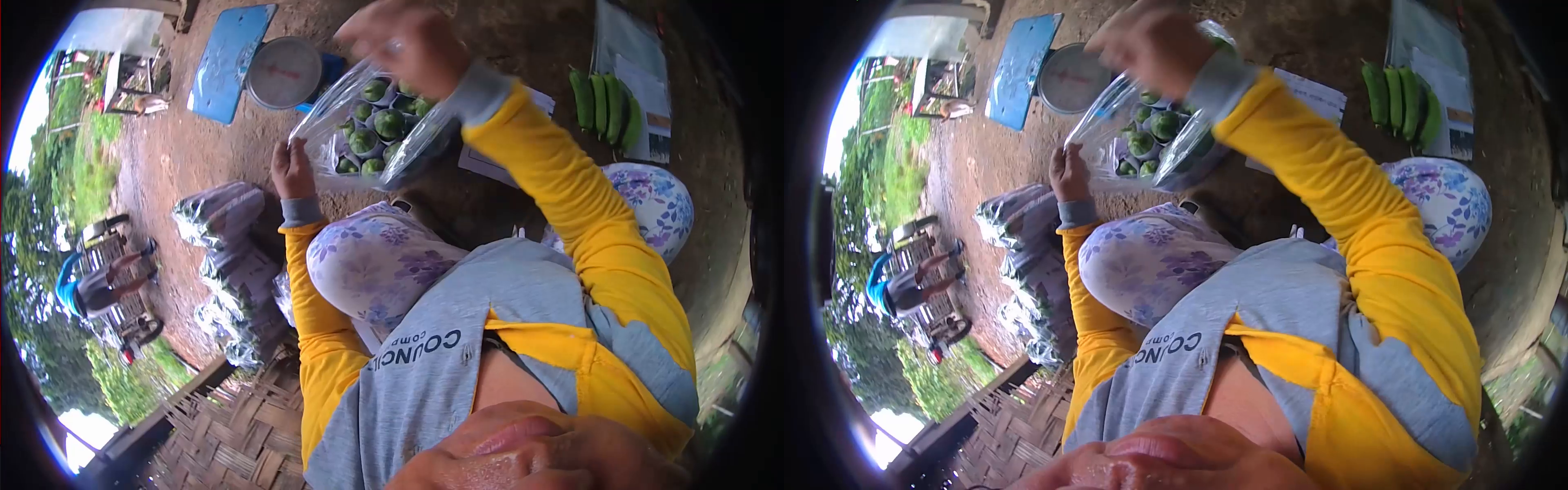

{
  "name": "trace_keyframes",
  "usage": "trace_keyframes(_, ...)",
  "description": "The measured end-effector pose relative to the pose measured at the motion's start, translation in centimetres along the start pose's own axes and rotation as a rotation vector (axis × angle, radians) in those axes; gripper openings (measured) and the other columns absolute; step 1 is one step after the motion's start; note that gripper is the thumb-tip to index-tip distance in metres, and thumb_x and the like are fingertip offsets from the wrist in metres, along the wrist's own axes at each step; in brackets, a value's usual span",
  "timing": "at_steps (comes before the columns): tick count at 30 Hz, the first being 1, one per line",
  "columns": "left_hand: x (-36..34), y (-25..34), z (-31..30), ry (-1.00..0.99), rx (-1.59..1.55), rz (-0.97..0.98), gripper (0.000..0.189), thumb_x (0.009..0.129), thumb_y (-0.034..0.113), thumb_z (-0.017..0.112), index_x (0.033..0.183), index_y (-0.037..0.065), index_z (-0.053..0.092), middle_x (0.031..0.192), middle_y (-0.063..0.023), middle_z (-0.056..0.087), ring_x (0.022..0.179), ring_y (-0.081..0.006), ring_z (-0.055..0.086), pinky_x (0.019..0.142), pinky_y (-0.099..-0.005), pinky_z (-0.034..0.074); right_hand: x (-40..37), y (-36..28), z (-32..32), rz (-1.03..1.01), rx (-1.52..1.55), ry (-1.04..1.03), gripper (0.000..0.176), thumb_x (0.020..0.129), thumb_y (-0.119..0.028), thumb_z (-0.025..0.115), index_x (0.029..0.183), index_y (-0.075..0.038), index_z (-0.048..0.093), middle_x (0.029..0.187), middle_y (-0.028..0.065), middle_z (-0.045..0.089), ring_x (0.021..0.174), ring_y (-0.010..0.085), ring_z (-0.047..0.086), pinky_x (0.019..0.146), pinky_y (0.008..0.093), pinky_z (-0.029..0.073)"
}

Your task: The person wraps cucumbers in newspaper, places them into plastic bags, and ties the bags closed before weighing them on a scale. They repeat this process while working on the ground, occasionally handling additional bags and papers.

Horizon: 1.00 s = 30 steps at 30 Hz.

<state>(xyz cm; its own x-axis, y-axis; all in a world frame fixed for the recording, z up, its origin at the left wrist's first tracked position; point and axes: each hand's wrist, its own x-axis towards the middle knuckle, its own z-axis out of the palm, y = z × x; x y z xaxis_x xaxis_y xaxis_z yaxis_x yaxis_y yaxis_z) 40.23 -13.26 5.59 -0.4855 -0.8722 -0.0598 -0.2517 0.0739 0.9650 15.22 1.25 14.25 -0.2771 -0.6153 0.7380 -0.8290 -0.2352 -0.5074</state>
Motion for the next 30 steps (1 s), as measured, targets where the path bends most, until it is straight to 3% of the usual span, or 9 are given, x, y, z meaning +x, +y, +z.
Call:
trace_keyframes(1, 0.0, 0.0, 0.0, -0.022, 0.019, 0.039, 0.018, 0.089, 0.017, 0.05, 0.081, 0.003, 0.057, 0.066, 0.0051, 0.047, 0.06, -0.0025, 0.038, 0.052, -0.0193, 0.031, -0.2, 3.3, -1.9, 0.338, -0.258, -0.118, 0.034, 0.073, -0.016, 0.065, 0.105, -0.009, 0.057, 0.1, 0.0071, 0.058, 0.096, 0.0257, 0.054, 0.082, 0.0344, 0.045)
trace_keyframes(2, 0.0, 0.0, 0.1, -0.051, 0.039, 0.078, 0.019, 0.089, 0.018, 0.05, 0.081, 0.002, 0.057, 0.066, 0.005, 0.048, 0.061, -0.0026, 0.038, 0.053, -0.0192, 0.031, 1.7, 3.5, -4.5, 0.374, 0.032, 0.114, 0.014, 0.08, -0.012, 0.058, 0.089, -0.001, 0.062, 0.079, 0.0085, 0.063, 0.072, 0.0145, 0.059, 0.067, 0.0262, 0.046)
trace_keyframes(3, 0.2, -0.1, 0.2, -0.086, 0.059, 0.119, 0.019, 0.089, 0.018, 0.05, 0.081, 0.002, 0.057, 0.066, 0.0048, 0.048, 0.061, -0.0026, 0.038, 0.054, -0.0191, 0.032, 0.2, 10.7, -4.1, 0.313, 0.147, 0.143, 0.018, 0.08, -0.013, 0.059, 0.092, -0.001, 0.062, 0.081, 0.0075, 0.063, 0.071, 0.0136, 0.059, 0.067, 0.0258, 0.046)
trace_keyframes(9, 0.0, -1.6, -0.1, -0.139, 0.101, 0.06, 0.019, 0.089, 0.018, 0.051, 0.079, 0.002, 0.056, 0.066, 0.0041, 0.048, 0.06, -0.0036, 0.038, 0.053, -0.0207, 0.033, -1.3, 14.2, -6.8, 0.683, 0.052, -0.441, 0.037, 0.082, -0.032, 0.06, 0.103, -0.002, 0.061, 0.098, 0.0095, 0.063, 0.093, 0.0165, 0.057, 0.083, 0.0294, 0.043)
trace_keyframes(12, 0.3, -2.2, -0.3, -0.166, 0.159, 0.053, 0.02, 0.088, 0.018, 0.052, 0.077, 0.002, 0.055, 0.065, 0.0034, 0.048, 0.061, -0.0044, 0.039, 0.053, -0.0217, 0.033, -2.7, 15.7, -4.6, 0.831, 0.247, -0.502, 0.038, 0.083, -0.034, 0.059, 0.104, -0.002, 0.06, 0.099, 0.0102, 0.063, 0.096, 0.0172, 0.056, 0.084, 0.0298, 0.042)
trace_keyframes(17, 0.2, -3.5, -0.3, -0.197, 0.261, 0.143, 0.021, 0.088, 0.019, 0.051, 0.078, 0.001, 0.055, 0.062, 0.0029, 0.046, 0.058, -0.0056, 0.039, 0.051, -0.0227, 0.033, -2.3, 16.8, -5.0, 0.835, 0.056, -0.648, 0.048, 0.083, -0.041, 0.055, 0.112, -0.003, 0.055, 0.108, 0.0115, 0.059, 0.101, 0.0218, 0.054, 0.088, 0.0318, 0.04)
trace_keyframes(22, 0.1, -2.6, -0.2, -0.159, 0.184, -0.002, 0.024, 0.089, 0.022, 0.05, 0.078, 0.001, 0.056, 0.06, 0.0034, 0.044, 0.056, -0.0048, 0.036, 0.05, -0.0222, 0.031, -0.3, 7.3, -7.4, 0.519, 0.079, -0.777, 0.059, 0.081, -0.048, 0.054, 0.121, -0.005, 0.048, 0.118, 0.0145, 0.052, 0.109, 0.0274, 0.05, 0.093, 0.0393, 0.037)
trace_keyframes(24, 0.3, -2.5, 0.0, -0.171, 0.142, -0.012, 0.024, 0.09, 0.022, 0.049, 0.079, 0.002, 0.055, 0.06, 0.0044, 0.043, 0.056, -0.0041, 0.035, 0.049, -0.0213, 0.03, -4.0, 9.6, -3.2, 0.118, -0.009, -0.59, 0.048, 0.073, -0.024, 0.065, 0.117, -0.015, 0.049, 0.106, 0.0123, 0.055, 0.099, 0.0275, 0.053, 0.085, 0.0361, 0.043)
trace_keyframes(30, -0.8, -1.0, 0.4, -0.14, 0.065, -0.002, 0.022, 0.09, 0.022, 0.049, 0.079, 0.004, 0.055, 0.06, 0.0059, 0.041, 0.054, -0.0037, 0.034, 0.048, -0.0211, 0.027, -3.0, 7.4, -2.1, 0.316, -0.226, -0.755, 0.06, 0.071, -0.028, 0.067, 0.125, -0.024, 0.04, 0.111, 0.0084, 0.051, 0.106, 0.0281, 0.05, 0.091, 0.0384, 0.04)
